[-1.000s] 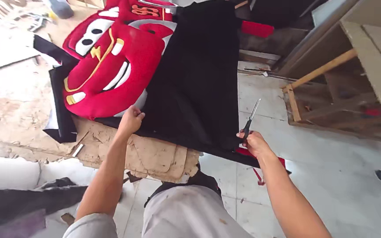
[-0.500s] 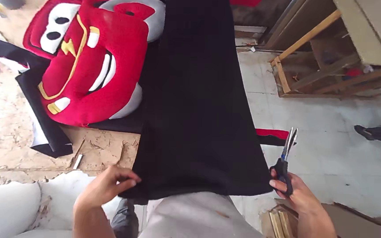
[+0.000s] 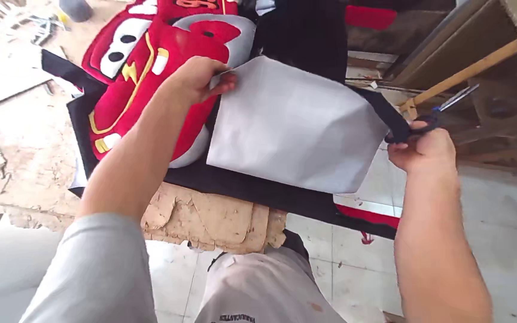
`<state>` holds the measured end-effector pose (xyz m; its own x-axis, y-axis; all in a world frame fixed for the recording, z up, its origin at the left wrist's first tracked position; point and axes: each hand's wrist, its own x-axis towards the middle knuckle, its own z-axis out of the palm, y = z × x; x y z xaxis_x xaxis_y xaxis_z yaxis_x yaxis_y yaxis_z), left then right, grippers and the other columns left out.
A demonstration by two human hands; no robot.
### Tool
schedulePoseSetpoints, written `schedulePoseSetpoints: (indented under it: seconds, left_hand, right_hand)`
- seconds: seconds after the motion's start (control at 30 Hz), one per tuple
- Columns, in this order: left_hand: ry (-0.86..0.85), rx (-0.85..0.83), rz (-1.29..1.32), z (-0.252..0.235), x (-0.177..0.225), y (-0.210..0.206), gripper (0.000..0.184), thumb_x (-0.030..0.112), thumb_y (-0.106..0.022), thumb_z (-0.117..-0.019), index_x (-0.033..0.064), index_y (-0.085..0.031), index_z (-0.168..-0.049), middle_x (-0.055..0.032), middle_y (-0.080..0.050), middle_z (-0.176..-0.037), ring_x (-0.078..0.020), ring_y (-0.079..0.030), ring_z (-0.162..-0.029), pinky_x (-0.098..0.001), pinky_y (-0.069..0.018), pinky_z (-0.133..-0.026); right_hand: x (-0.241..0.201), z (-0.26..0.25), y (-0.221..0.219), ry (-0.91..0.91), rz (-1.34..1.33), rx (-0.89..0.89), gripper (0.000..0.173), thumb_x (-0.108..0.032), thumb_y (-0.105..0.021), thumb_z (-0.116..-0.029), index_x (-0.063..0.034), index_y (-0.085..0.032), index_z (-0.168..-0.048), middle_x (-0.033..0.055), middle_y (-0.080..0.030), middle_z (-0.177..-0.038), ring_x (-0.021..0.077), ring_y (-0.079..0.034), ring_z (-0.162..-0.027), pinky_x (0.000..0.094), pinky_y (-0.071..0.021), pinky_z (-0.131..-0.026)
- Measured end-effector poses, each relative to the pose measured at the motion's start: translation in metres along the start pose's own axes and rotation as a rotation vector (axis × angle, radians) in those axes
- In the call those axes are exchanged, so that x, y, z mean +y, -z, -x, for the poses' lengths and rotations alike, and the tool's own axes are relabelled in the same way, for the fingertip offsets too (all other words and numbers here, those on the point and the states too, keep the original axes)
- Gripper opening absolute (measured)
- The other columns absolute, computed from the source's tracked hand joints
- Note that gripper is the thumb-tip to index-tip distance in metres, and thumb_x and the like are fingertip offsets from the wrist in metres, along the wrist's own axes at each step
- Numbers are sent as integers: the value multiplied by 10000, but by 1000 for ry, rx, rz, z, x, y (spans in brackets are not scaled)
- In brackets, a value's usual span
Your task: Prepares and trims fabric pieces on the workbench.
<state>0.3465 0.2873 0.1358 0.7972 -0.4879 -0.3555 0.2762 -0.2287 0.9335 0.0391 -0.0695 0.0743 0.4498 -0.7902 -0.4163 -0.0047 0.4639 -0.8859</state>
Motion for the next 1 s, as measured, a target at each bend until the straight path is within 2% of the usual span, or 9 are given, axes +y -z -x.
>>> schedulePoseSetpoints:
  seconds: [0.13, 0.2, 0.23, 0.37, 0.47, 0.63, 0.77, 0.87, 1.0]
  left_hand:
    - [36, 140, 153, -96, -16, -14, 424, 318, -449, -1098, 41, -481, -1417, -121, -697, -1187, -189, -724, -943, -310, -602, -824]
    - [23, 239, 72, -114, -39, -14, 553, 395, -438, -1098, 55, -368, -1529, -162, -626, -1344, -229, -693, -1072, -361, -580, -902]
    - [-5, 285, -41, -113, -51, -12, 547, 370, -432, -1099, 26, -368, -1520, -178, -632, -1322, -233, -691, -1061, -375, -576, -898]
    - [-160, 274, -523, -40, -93, 13, 444, 281, -447, -1090, -22, -508, -1409, -191, -693, -1206, -254, -707, -1064, -462, -567, -976]
    - [-120, 338, -836, 22, -132, 25, 438, 362, -446, -1084, 46, -605, -1342, -193, -711, -1183, -364, -690, -1101, -633, -509, -977]
    - [-82, 322, -919, 62, -175, -2, 491, 384, -490, -1056, 29, -583, -1382, -229, -704, -1181, -444, -656, -1129, -691, -450, -986]
    - [-56, 321, -607, 59, -188, 1, 506, 266, -626, -1003, 59, -505, -1448, -204, -704, -1158, -343, -701, -1010, -584, -544, -908]
    - [11, 255, -356, 54, -196, 6, 455, 192, -556, -1050, 65, -453, -1476, -154, -691, -1069, -191, -670, -727, -375, -577, -661]
    - [0, 213, -215, 59, -203, 10, 449, 91, -544, -1046, 27, -428, -1475, -161, -696, -1040, -201, -719, -762, -377, -629, -723]
  right_hand:
    - [8, -86, -36, -95, 60, 34, 94, -201, -527, -992, -183, -542, -901, -46, -581, -684, 26, -531, -515, 159, -452, -474]
    - [21, -113, -30, -145, 135, 23, 168, -270, -529, -1050, -149, -532, -1167, -7, -675, -849, 42, -640, -621, 160, -517, -539]
    - [27, -122, -22, -151, 185, 34, 243, -300, -517, -1064, -137, -521, -1245, 2, -708, -893, 48, -670, -651, 163, -528, -552]
    - [58, -116, 36, -94, 413, 21, 262, -306, -568, -1041, -109, -638, -1199, 3, -765, -994, 97, -719, -791, 253, -565, -641]
    - [90, -85, 66, -231, 561, -42, 439, -439, -499, -1069, -103, -556, -1346, 27, -756, -1094, 142, -730, -931, 321, -583, -745]
    - [120, -32, 75, -324, 594, -125, 427, -423, -614, -1012, -104, -590, -1295, 49, -685, -1065, 166, -679, -920, 374, -580, -771]
    - [115, -9, 69, -221, 480, -44, 183, -234, -669, -987, -113, -621, -1115, 14, -690, -913, 109, -664, -746, 271, -550, -617]
    - [117, -7, 60, -190, 428, -3, 175, -217, -673, -984, -97, -632, -1104, 26, -695, -887, 106, -657, -702, 263, -542, -588]
    - [120, 2, 48, -97, 406, 70, 126, -130, -714, -934, -78, -640, -1021, 20, -651, -793, 78, -578, -559, 228, -502, -488]
